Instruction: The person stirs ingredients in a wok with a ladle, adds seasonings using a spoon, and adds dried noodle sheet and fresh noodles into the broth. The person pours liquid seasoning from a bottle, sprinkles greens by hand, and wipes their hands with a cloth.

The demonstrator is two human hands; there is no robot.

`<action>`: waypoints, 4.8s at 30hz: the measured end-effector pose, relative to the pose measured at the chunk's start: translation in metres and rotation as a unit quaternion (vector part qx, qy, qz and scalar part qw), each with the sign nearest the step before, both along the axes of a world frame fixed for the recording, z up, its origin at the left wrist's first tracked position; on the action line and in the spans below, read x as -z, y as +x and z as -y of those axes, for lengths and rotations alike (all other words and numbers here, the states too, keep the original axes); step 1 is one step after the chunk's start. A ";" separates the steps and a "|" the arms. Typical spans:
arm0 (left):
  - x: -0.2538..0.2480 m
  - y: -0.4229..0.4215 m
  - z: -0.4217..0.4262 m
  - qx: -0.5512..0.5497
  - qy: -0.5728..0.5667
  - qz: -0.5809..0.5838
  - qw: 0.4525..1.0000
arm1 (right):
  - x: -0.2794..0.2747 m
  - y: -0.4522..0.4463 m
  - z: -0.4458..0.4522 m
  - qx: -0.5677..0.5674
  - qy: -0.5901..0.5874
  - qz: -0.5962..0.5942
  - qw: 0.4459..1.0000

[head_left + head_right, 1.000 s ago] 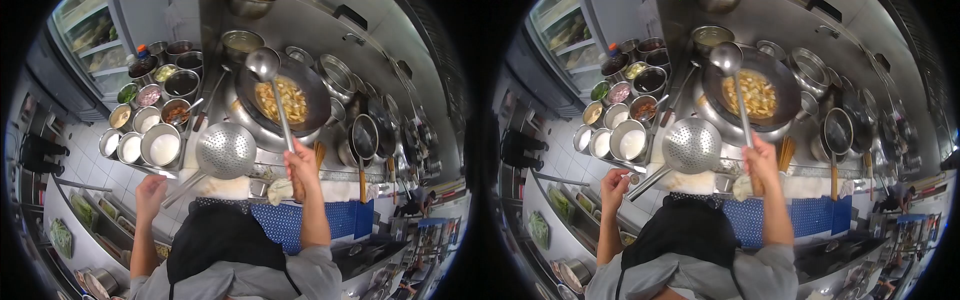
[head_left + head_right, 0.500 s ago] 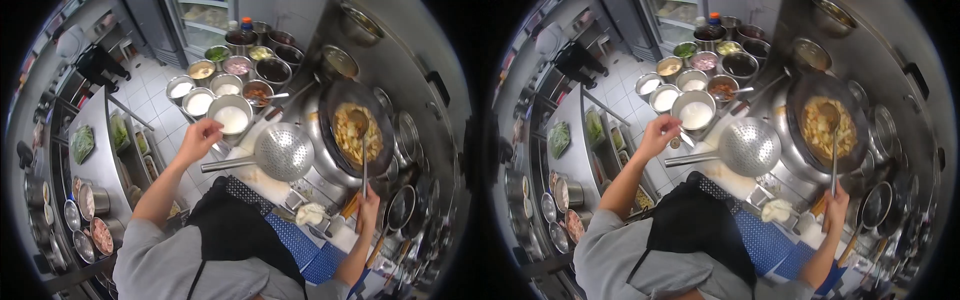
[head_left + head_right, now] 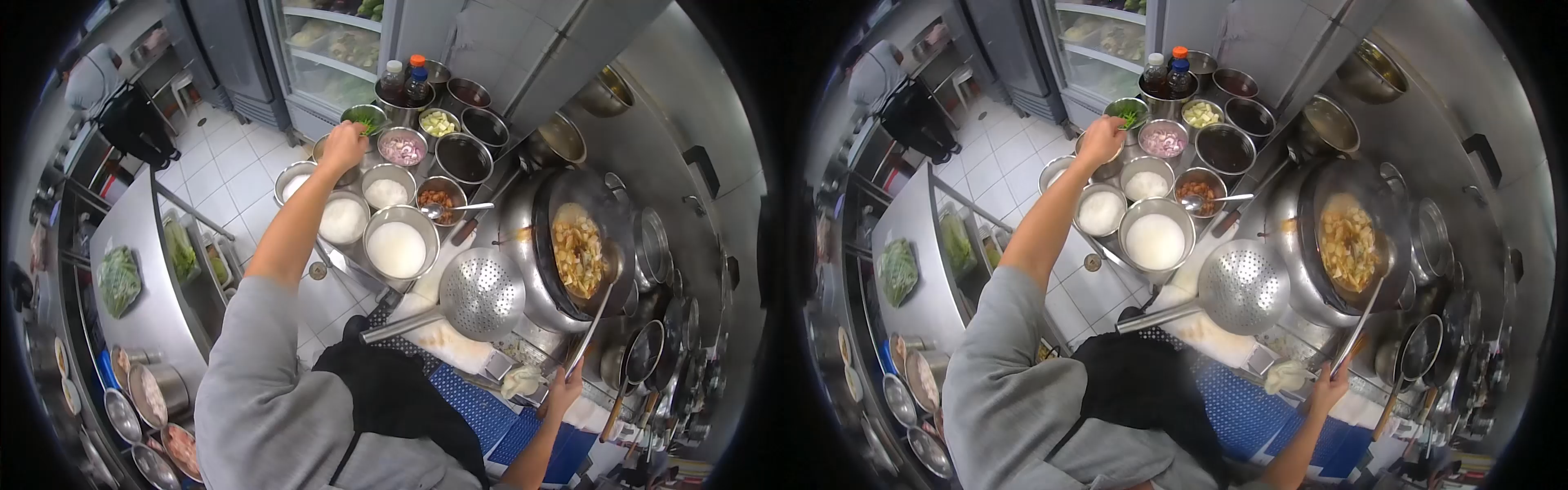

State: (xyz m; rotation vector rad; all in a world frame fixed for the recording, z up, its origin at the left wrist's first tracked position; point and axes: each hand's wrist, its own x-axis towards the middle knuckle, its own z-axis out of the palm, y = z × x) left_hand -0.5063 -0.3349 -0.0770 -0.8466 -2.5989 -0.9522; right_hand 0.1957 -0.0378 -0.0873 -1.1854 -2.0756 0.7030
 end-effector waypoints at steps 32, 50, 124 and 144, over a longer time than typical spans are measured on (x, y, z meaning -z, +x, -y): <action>0.030 0.012 0.058 -0.041 0.231 0.059 0.970 | -0.102 -0.222 0.184 -0.096 -0.365 -0.164 0.911; 0.047 -0.006 0.069 -0.033 0.336 0.173 0.925 | -0.136 -0.248 0.177 -0.130 -0.394 -0.092 0.905; 0.010 0.108 0.125 -0.069 0.404 0.399 0.820 | -0.165 -0.245 0.204 -0.156 -0.570 -0.135 0.795; 0.010 0.096 0.003 0.050 0.314 0.113 0.941 | -0.174 -0.239 0.207 -0.122 -0.570 -0.146 0.800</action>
